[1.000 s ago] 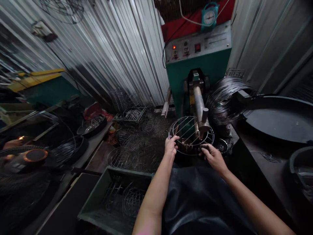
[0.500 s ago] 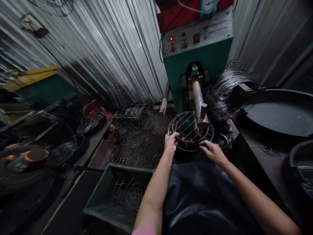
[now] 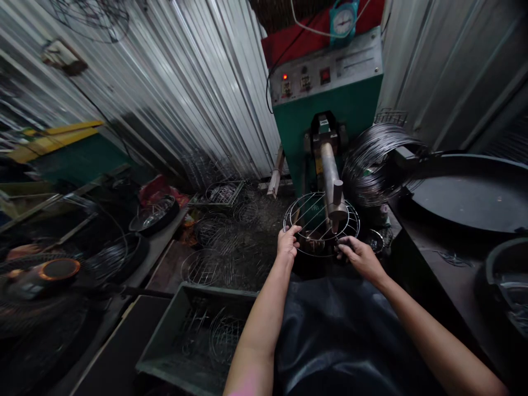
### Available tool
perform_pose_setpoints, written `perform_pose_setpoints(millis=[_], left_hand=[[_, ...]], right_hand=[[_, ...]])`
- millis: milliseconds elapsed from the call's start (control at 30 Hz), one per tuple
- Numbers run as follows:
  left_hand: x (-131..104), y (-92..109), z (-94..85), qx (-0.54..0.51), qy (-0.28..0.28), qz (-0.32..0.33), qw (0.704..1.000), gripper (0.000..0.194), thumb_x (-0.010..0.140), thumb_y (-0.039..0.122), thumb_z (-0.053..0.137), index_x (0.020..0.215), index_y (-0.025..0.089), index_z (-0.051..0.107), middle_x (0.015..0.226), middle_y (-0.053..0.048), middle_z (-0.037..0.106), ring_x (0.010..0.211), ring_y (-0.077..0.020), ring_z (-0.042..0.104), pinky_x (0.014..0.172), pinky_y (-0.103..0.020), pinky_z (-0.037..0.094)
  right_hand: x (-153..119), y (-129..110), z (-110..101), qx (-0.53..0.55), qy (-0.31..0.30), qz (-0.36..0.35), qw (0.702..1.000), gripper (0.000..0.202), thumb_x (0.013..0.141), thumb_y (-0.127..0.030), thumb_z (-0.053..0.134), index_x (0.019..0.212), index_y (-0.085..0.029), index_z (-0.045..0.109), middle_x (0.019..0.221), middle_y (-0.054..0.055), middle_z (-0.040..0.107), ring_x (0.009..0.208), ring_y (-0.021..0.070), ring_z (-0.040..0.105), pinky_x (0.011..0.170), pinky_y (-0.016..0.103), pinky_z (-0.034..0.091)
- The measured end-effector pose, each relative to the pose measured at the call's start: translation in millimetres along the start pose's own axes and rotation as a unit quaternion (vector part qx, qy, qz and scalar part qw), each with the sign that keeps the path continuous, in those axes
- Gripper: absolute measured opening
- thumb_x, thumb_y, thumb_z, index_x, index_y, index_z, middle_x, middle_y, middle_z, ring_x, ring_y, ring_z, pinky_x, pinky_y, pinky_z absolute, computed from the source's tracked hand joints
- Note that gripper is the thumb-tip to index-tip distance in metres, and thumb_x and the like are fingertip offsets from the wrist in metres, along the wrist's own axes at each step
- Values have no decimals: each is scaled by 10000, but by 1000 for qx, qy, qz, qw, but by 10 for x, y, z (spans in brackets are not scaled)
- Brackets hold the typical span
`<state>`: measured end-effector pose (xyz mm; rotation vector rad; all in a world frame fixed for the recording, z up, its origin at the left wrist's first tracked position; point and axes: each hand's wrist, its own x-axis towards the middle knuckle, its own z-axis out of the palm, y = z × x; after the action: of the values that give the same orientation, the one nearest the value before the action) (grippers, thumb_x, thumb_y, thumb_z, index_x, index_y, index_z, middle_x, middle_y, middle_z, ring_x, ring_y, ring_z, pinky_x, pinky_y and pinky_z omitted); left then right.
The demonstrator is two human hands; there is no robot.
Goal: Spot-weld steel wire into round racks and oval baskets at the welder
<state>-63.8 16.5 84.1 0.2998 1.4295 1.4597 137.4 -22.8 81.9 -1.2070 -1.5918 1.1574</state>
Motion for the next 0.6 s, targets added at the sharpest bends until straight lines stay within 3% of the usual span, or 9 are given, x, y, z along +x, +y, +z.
perform_pose_setpoints(millis=[233,367,600], left_hand=[[3,9,30,5,-11,-18,1000,413,450,220,741,614,188,363,474,121,279,354,3,210,324,-153,120],[-2,6,34,5,-2,-25,1000,399,460,219,739,617,188,373,485,117,275,360,-2,223,322,-154,124],[13,-15,52,15,25,-28,999,370,469,190,731,649,183,408,509,105,294,381,-12,248,333,-153,138]], right_hand=[[40,-28,-26,-14,-2,-4,1000,243,771,-425,509,834,-197,565,640,4,636,556,146,600,522,258,457],[44,-26,-40,-22,5,-9,1000,232,771,-414,505,828,-196,562,708,17,656,564,141,602,563,266,467],[84,-45,-5,19,4,19,1000,199,765,-402,519,818,-215,561,631,10,625,544,165,587,544,296,472]])
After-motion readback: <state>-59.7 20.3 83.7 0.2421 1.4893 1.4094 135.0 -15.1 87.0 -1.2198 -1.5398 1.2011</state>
